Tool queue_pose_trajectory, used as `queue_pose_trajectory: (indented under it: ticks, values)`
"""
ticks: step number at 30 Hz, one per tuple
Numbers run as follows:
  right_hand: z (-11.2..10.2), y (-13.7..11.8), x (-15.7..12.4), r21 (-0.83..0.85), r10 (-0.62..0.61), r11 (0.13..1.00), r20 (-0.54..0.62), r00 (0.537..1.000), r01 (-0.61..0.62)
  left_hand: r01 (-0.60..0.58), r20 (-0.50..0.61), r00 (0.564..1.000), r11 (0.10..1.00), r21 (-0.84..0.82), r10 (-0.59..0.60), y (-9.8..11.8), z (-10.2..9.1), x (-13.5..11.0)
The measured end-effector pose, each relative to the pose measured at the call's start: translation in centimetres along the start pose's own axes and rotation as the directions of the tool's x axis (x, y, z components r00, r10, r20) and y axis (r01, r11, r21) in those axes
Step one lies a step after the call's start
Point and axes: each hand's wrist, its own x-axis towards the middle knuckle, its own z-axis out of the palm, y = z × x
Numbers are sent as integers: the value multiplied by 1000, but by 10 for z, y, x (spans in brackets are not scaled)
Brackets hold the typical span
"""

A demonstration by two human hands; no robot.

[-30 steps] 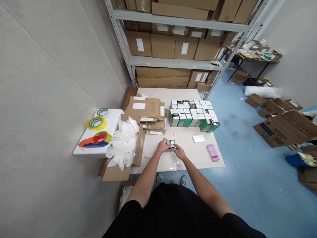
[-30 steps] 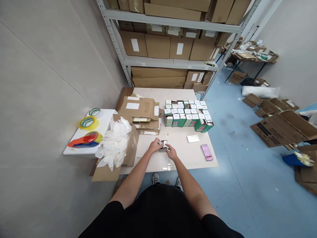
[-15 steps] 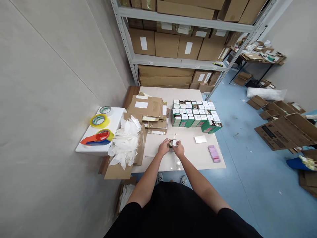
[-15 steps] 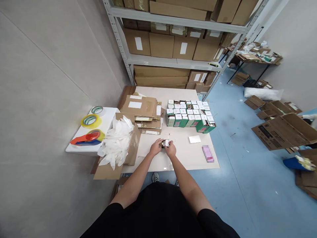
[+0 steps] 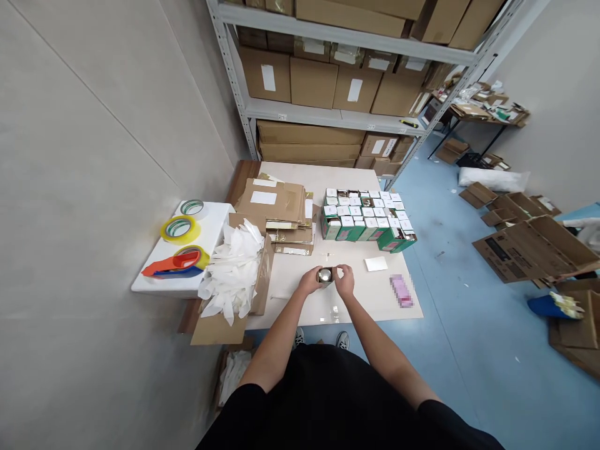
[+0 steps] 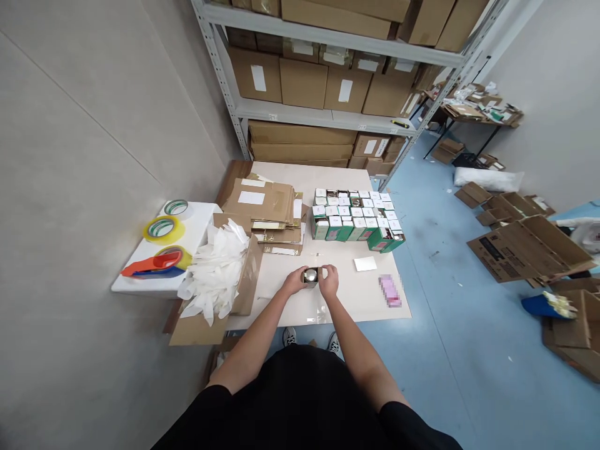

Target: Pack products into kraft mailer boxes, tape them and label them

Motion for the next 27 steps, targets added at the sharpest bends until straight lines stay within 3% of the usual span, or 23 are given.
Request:
queue_pose_trajectory:
  ticks: [3, 10, 15, 18, 21, 27]
  values:
    - [8, -13, -1, -111, -120, 985, 94, 988, 130, -12, -16, 1000, 1000, -27, 11, -1, 1, 0]
    - [20, -27, 12, -255, 50, 967, 234, 971, 12, -25, -21, 999, 1000, -10, 25, -4, 5, 2]
    - [8, -40, 11, -231, -22, 969, 258, 966, 84, -6, -14, 1000, 1000, -30, 5, -13, 7, 6]
    - [-13, -55, 6, -148, -38, 987, 194, 980, 67, 7, -12, 1000, 999, -43, -7, -19, 7, 10]
    - [-49, -83, 13, -24, -14, 1000, 153, 988, 18, 20, 2, 1000, 998, -59, -20, -21, 6, 12]
    - [-141, -168, 52, 229, -211, 952, 8, 978, 203, 61, 22, 998, 991, -115, -59, -8, 1, 8]
